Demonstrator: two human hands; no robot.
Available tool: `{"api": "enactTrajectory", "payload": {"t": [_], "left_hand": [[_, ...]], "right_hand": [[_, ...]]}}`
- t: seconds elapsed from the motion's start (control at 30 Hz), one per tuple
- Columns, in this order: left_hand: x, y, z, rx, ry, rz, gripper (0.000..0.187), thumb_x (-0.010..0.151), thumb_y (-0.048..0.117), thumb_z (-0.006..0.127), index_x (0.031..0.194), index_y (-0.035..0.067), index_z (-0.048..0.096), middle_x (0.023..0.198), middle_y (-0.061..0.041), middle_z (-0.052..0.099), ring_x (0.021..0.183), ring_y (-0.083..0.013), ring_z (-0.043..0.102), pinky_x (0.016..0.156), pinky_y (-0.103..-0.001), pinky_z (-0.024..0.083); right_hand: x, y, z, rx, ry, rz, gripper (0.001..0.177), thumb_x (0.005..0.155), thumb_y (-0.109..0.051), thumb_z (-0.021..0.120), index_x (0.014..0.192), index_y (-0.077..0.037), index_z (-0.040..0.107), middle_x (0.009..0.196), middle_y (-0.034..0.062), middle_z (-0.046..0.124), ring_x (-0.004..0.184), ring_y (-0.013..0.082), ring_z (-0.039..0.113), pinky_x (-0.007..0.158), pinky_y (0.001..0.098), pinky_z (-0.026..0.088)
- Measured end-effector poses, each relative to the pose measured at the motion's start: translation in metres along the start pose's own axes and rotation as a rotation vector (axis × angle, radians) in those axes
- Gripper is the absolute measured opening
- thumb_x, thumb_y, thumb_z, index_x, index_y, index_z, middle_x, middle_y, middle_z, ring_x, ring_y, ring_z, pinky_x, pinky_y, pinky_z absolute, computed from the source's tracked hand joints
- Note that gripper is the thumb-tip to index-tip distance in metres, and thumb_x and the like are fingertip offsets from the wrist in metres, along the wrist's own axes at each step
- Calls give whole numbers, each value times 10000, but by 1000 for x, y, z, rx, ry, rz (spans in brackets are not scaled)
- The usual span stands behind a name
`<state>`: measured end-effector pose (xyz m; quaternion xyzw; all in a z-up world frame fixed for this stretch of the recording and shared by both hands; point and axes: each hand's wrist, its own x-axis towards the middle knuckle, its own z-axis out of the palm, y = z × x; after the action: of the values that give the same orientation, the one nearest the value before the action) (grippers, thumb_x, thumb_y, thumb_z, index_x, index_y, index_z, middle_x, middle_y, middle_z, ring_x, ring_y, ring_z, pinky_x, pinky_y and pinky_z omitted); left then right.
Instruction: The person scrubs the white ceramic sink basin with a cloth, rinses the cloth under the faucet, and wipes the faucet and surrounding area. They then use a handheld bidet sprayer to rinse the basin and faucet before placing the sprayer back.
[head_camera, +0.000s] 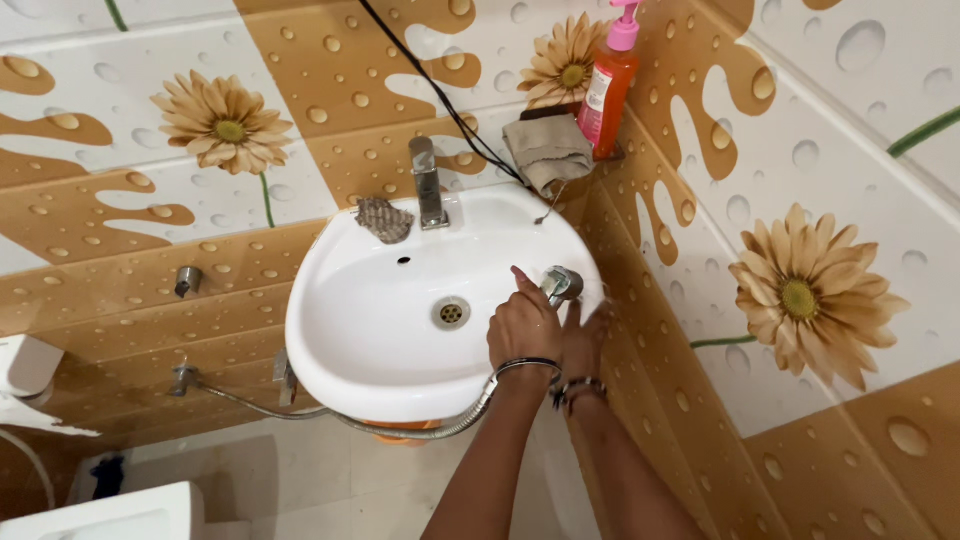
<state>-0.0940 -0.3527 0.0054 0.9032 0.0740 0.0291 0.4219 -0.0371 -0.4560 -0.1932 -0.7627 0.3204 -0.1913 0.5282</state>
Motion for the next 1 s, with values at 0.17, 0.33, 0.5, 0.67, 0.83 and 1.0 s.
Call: {"api": "enactTrajectory", "payload": {"t": [0.17,0.33,0.5,0.67,0.83,1.0], "left_hand": [[18,0,-4,-15,-31,-81,747,1078,386,176,711,11,708,767,-275,708,753,-447,710,790,-543,566],[31,-12,-2,-36,55,-92,767,1076,405,176,688,-8,692,755,-287,701,756,-461,690,788,-554,551],[58,-15,3,-155,102,-177,771,1078,421,188,667,-19,671,736,-286,692,743,-464,692,772,-548,553],[74,-14,7,-166,168,-218,790,1087,424,147,656,-16,640,703,-280,685,733,-477,663,779,-571,517],[90,-14,2,-290,173,-306,848,1072,462,96,614,-9,633,669,-217,710,714,-429,682,802,-513,536],[101,-21,2,-385,213,-387,875,1065,498,72,614,4,636,655,-167,722,683,-377,698,800,-474,544]], "right_hand": [[74,-31,-2,-842,-485,-204,727,892,-254,481,1601,-267,321,1612,189,420,1459,416,414,1244,439,345],[62,-50,-8,-826,-418,-311,808,915,-230,460,1662,-302,160,1659,118,251,1503,453,271,1209,483,351],[-6,-51,-10,-952,-274,-206,859,877,-229,532,1614,-79,116,1684,256,5,1537,478,8,1229,537,122],[40,-73,8,-1069,-259,-377,796,929,-207,445,1637,-113,93,1705,181,27,1558,415,24,1234,581,120],[110,-91,31,-1202,-566,-513,838,914,-157,434,1655,-245,54,1737,102,-3,1568,375,31,1270,515,120],[128,-77,42,-1237,-629,-751,752,910,-133,426,1598,-103,124,1693,174,20,1528,429,22,1211,517,82]]}}
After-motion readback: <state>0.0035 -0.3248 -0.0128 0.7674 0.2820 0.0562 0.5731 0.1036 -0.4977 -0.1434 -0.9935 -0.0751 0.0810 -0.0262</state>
